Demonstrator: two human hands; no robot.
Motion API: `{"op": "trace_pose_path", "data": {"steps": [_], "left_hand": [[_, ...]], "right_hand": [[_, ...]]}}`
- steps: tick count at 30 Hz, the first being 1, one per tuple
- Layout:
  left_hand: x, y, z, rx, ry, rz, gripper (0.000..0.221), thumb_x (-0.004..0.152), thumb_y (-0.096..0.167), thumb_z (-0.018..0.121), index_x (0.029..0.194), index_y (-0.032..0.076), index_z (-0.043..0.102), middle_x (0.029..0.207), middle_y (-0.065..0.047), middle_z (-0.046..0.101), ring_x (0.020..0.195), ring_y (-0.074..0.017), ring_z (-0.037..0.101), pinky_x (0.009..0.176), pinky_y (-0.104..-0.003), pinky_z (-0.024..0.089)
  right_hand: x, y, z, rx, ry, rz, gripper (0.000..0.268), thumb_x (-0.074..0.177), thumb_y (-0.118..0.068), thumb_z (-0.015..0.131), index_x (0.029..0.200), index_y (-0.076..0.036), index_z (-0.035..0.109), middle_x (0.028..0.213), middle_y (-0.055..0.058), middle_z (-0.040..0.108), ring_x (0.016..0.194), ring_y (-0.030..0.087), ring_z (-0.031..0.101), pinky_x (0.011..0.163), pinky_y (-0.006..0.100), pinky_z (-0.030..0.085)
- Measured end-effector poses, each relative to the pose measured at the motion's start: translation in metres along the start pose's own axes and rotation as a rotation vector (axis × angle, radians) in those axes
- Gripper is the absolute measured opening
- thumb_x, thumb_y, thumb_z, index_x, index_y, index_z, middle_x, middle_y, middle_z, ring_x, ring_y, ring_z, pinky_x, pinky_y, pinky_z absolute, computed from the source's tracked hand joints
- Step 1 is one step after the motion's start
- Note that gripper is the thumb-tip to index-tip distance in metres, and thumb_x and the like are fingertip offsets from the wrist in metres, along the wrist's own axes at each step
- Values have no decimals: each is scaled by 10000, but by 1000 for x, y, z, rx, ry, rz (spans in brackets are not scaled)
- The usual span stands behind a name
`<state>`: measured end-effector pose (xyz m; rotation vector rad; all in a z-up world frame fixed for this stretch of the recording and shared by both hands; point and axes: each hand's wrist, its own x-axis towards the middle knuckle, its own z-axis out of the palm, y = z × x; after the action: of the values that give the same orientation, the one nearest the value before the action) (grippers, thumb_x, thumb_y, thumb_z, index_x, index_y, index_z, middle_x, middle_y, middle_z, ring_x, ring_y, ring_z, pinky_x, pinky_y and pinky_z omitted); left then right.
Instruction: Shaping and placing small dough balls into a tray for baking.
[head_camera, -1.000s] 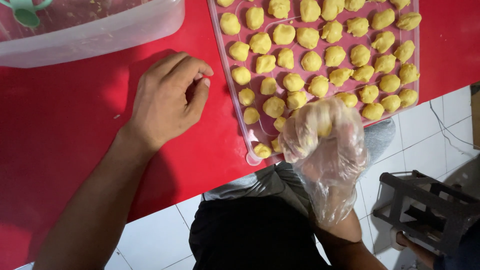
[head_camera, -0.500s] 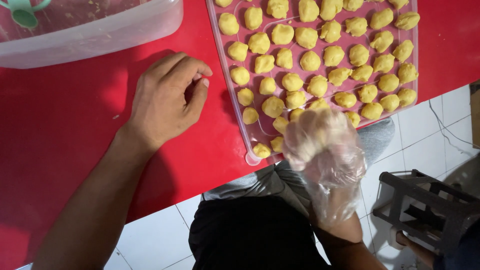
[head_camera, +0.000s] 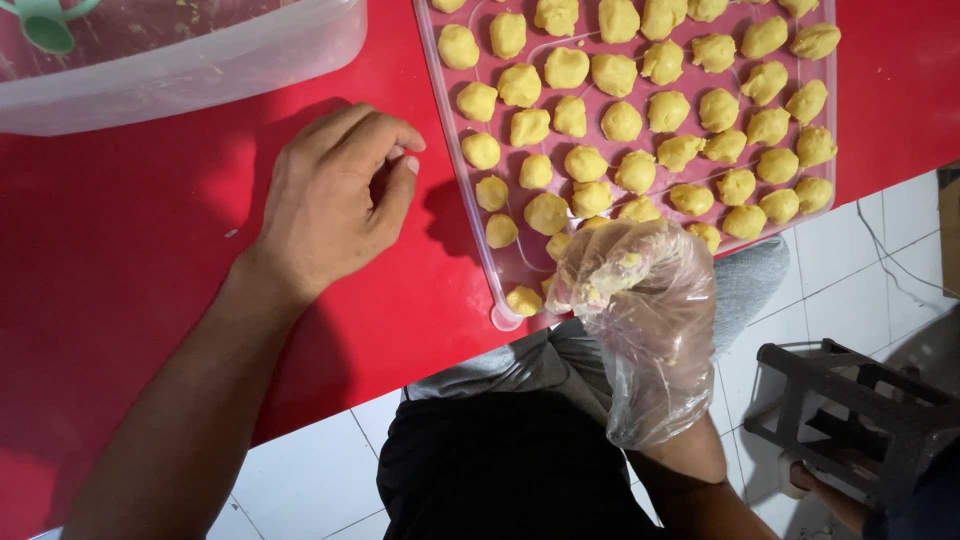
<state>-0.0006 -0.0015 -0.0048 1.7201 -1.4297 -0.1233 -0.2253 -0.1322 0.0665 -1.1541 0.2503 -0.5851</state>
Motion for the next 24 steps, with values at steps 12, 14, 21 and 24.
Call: {"op": "trace_pose_path", "data": {"steps": [12,14,21,24], "left_hand": [[-1,-1,2,25,-11,-23,108,954,-41,654,1042,16,678,870,-70,632,773,-236,585,645,-373,489],[0,-1,1,7,10,-4,93,962,-59,649,1025,4,674,871,-77,637,772,-242,588,660,-373,494],[0,0,1,14,5,-2,90,962,-70,645,1014,-4,676,873,-84,639,777,-234,591,657,-360,497],[0,0,1,1,-3,-15,90,973,-62,640,1031,-6,680,878,-86,640,777,-228,597,651,-355,502]], "right_hand": [[3,-8,-2,489,-228,131,431,1013,155,598,1426,47,657,1444,229,638,1230,311,704,1055,365,642],[-10,-16,19,40,222,102,423,853,191,580,1202,-47,596,1400,223,590,1181,360,685,1092,409,578],[-8,-10,12,19,93,68,200,1032,-37,653,1226,-63,615,1054,175,699,941,301,679,768,414,642],[-6,-7,5,63,-42,71,228,1080,-200,671,1224,-29,625,951,211,701,744,318,711,668,395,637]]}}
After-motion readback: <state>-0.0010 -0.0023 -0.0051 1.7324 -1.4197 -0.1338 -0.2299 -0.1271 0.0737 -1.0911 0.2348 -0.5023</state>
